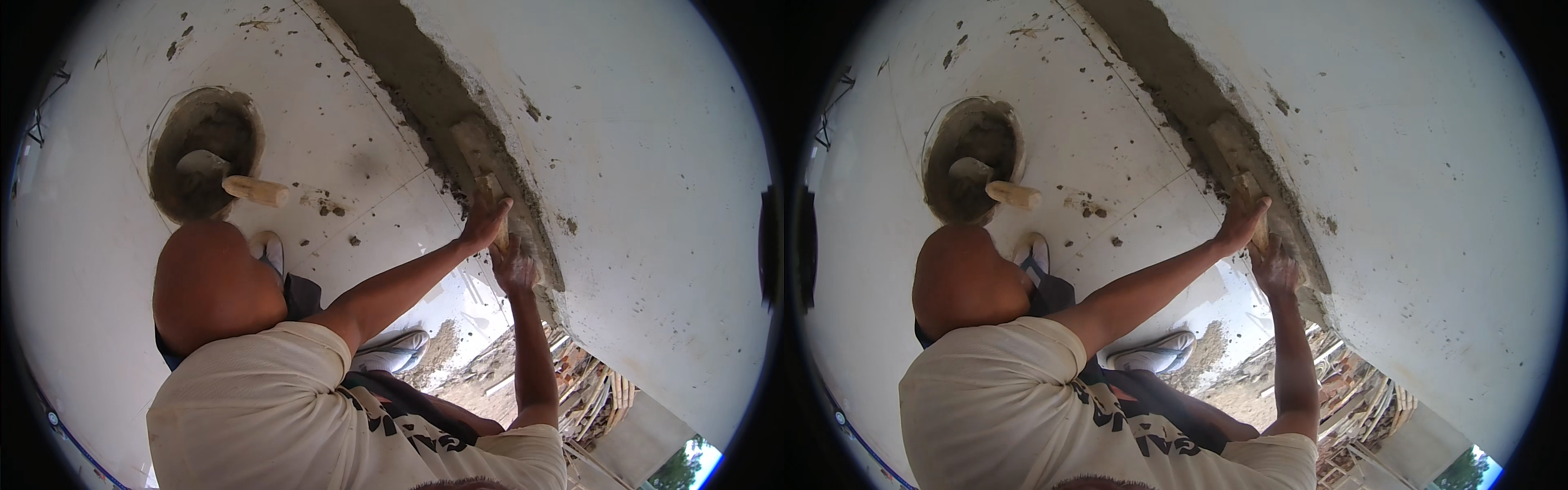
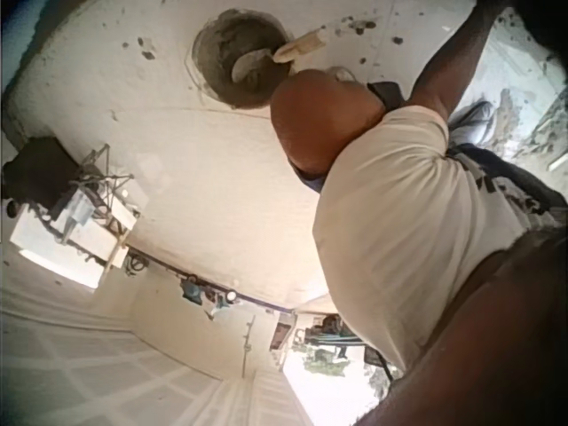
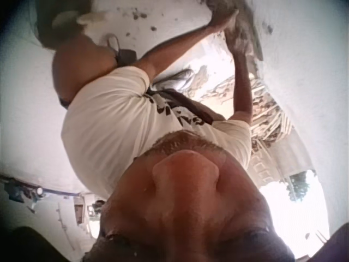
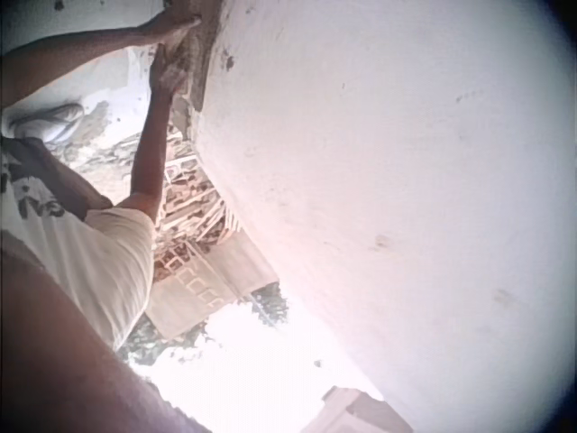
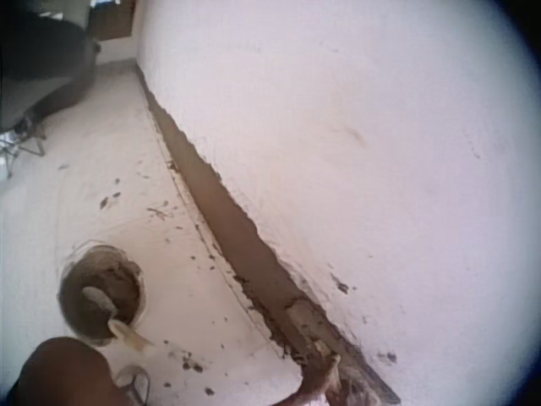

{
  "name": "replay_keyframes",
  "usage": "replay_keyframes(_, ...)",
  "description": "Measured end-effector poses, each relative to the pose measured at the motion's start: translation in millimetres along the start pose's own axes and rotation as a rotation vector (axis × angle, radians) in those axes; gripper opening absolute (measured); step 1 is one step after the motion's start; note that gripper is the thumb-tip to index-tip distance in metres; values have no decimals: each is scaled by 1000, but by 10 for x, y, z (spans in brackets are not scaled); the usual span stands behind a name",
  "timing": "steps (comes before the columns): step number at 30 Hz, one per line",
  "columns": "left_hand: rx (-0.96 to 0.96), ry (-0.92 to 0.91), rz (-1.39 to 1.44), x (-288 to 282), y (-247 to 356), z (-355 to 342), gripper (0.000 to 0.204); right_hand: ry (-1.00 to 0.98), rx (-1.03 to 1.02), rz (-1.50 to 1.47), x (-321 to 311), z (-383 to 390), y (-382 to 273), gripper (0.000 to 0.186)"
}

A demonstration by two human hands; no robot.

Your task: The person applies cement to the base of a wall using a trowel and then smooths the applied cement with a wooden float.

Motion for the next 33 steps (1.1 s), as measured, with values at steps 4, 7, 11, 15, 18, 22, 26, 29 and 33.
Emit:
replay_keyframes(4,-63,-130,127,257,874,29,83,46,22,-30,-581,-138,-50,53)
replay_keyframes(7,121,48,17,-330,1359,-486,79,-58,44,-99,-638,-822,-729,54)
replay_keyframes(11,62,242,-111,-1181,1487,-1345,78,-94,-46,-211,-358,-1777,-1477,58)
replay_keyframes(15,74,290,-76,-2404,1112,-2253,75,-155,-138,-272,192,-2534,-2317,60)
replay_keyframes(18,72,253,41,-2477,960,-2410,62,-238,-77,-229,392,-2662,-2323,59)
replay_keyframes(22,-64,332,1,-2516,693,-2339,73,-244,-94,-286,477,-2534,-2210,69)
replay_keyframes(26,3,151,129,-1536,338,-1681,70,-179,-17,-288,625,-1905,-1351,76)
replay_keyframes(29,19,205,57,-1441,-60,-1300,69,-165,-9,-203,683,-1384,-1122,75)
replay_keyframes(33,-39,97,18,-817,-483,-608,75,-242,21,-92,704,-642,-475,69)
Point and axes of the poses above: each hand's wrist, its own z-axis away from the middle knuckle, its own x-axis out of the palm, y = z × x, the point moved 8 cm from there along -z, towards the middle knuckle, and after that the axes turned 2 degrees about -z, right-handed, at the moved point
